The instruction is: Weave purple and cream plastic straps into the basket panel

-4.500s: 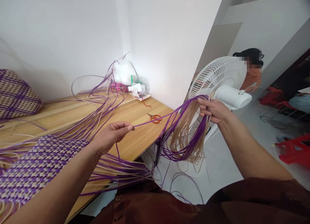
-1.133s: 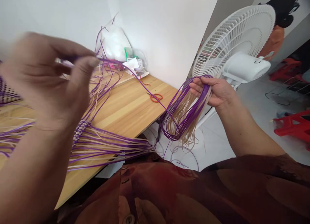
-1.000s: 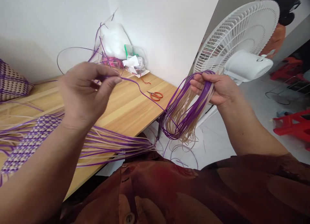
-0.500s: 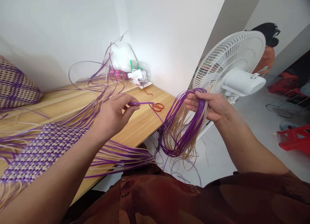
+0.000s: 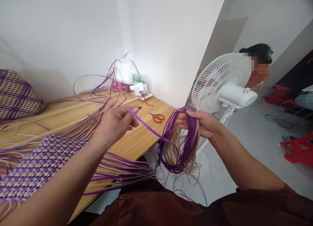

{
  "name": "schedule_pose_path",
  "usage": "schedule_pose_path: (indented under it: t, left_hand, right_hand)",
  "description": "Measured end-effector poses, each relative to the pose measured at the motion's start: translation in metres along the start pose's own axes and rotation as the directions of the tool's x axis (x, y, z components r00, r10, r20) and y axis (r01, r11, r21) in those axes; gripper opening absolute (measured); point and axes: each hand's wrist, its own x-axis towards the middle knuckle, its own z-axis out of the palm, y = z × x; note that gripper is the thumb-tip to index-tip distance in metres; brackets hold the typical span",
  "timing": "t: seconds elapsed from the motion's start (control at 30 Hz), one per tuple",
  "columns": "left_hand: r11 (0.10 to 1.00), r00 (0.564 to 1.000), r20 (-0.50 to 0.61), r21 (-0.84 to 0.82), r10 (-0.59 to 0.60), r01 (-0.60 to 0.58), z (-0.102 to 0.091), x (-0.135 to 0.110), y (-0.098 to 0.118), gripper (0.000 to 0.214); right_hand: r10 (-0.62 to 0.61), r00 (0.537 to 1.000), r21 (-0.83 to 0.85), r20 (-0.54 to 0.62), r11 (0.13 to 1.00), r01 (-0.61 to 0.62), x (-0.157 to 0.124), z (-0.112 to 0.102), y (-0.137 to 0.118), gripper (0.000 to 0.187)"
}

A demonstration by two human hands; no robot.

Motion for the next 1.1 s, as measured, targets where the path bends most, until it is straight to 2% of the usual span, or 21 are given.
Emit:
schedule_pose_path:
  t: [0.07,0.13,0.2,0.27,0.33,0.4,0.5,0.6,0.73,0.93,1.0,1.1]
  left_hand:
    - [0.974,0.979,0.186,-0.190,-0.087,0.122,0.023,-0.008,0.001,0.036]
    - [0.920,0.935,0.333,-0.314,-0.124,0.234,0.042,-0.016,0.001,0.038]
    - [0.851,0.895,0.422,-0.409,-0.145,0.330,0.055,-0.020,0.002,0.043]
    - [0.778,0.868,0.467,-0.477,-0.170,0.409,0.062,-0.022,0.003,0.047]
    - [0.730,0.862,0.469,-0.520,-0.190,0.444,0.062,-0.020,0.005,0.050]
    - [0.720,0.877,0.432,-0.538,-0.211,0.439,0.059,-0.017,0.006,0.047]
    - [0.748,0.916,0.327,-0.541,-0.234,0.384,0.054,-0.012,0.007,0.042]
    - [0.757,0.932,0.264,-0.547,-0.250,0.358,0.054,-0.010,0.005,0.048]
    - [0.729,0.900,0.342,-0.538,-0.270,0.424,0.061,-0.014,0.001,0.052]
    - [0.732,0.855,0.457,-0.491,-0.245,0.472,0.070,-0.021,-0.002,0.045]
    - [0.736,0.863,0.439,-0.494,-0.250,0.464,0.070,-0.021,-0.005,0.042]
    - [0.755,0.902,0.355,-0.514,-0.244,0.406,0.065,-0.017,-0.011,0.040]
  right_hand:
    - [-0.017,1.000,0.023,0.004,1.000,0.017,0.001,0.006,0.004,0.021]
    - [-0.041,0.999,0.040,0.025,0.998,0.040,0.001,0.012,0.008,0.023]
    - [-0.058,0.996,0.051,0.064,0.997,0.055,0.002,0.017,0.012,0.025]
    - [-0.074,0.991,0.058,0.111,0.996,0.068,0.002,0.019,0.015,0.026]
    - [-0.083,0.984,0.051,0.157,0.996,0.076,0.003,0.018,0.017,0.023]
    - [-0.079,0.981,0.038,0.179,0.997,0.074,0.003,0.016,0.018,0.021]
    - [-0.035,0.992,0.028,0.124,0.999,0.032,0.003,0.013,0.020,0.019]
    - [0.028,0.998,0.058,0.063,0.998,-0.031,0.003,0.014,0.022,0.018]
    - [0.010,0.998,0.093,0.064,0.996,-0.016,0.004,0.019,0.025,0.020]
    - [0.022,0.998,0.064,0.057,0.998,-0.026,0.010,0.021,0.030,0.018]
    - [0.035,0.996,0.050,0.083,0.998,-0.039,0.011,0.019,0.032,0.016]
    - [0.045,0.991,0.019,0.123,0.999,-0.048,0.010,0.014,0.030,0.012]
